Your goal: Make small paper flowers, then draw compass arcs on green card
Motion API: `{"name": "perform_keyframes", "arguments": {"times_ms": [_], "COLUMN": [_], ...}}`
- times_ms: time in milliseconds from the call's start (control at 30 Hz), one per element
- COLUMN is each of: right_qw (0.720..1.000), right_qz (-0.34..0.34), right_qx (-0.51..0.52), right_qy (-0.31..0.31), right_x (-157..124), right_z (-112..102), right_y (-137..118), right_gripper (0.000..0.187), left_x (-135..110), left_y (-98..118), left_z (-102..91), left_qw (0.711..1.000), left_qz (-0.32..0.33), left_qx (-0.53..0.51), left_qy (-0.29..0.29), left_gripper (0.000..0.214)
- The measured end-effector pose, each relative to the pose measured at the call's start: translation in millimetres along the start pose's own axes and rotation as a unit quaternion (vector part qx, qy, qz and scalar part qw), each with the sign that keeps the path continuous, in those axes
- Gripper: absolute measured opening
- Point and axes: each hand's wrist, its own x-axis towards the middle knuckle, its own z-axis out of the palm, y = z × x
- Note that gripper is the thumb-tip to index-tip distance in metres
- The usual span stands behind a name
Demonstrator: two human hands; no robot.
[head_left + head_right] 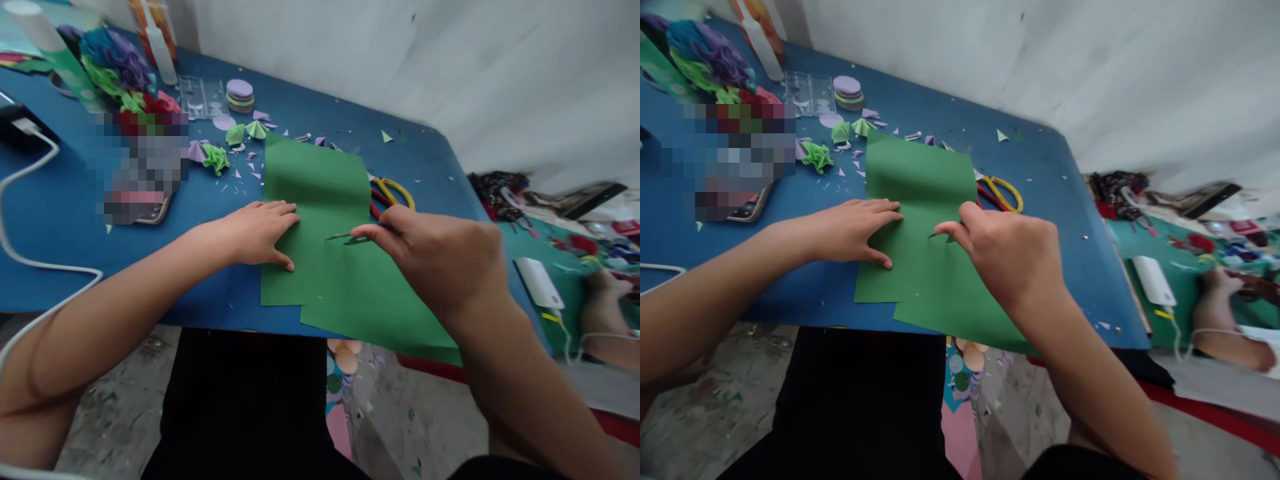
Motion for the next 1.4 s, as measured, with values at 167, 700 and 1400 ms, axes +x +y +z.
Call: {"name": "perform_keyframes", "arguments": {"times_ms": [167,700,1400], "right_qw": [0.998,0.997,0.969], "right_qz": [0.009,0.022,-0.155], "right_qx": [0.028,-0.077,0.107], "right_qy": [-0.047,0.013,0.159], "right_x": [11.0,23.9,36.7], "right_z": [-6.6,5.2,35.6], "right_y": [-5.0,-6.0,-17.7], "right_gripper": [0.055,0.057,0.015], "left_x": [-0.8,-1.5,0.9], "left_y": [1.0,2.3,1.8], "left_z": [0.2,-1.9,-0.3], "left_qw": [1.0,1.0,1.0], "left_qz": [0.004,0.009,0.004], "left_qx": [0.005,0.0,-0.001], "left_qy": [0.009,0.006,0.002], "left_gripper": [0.089,0.087,0.086]}}
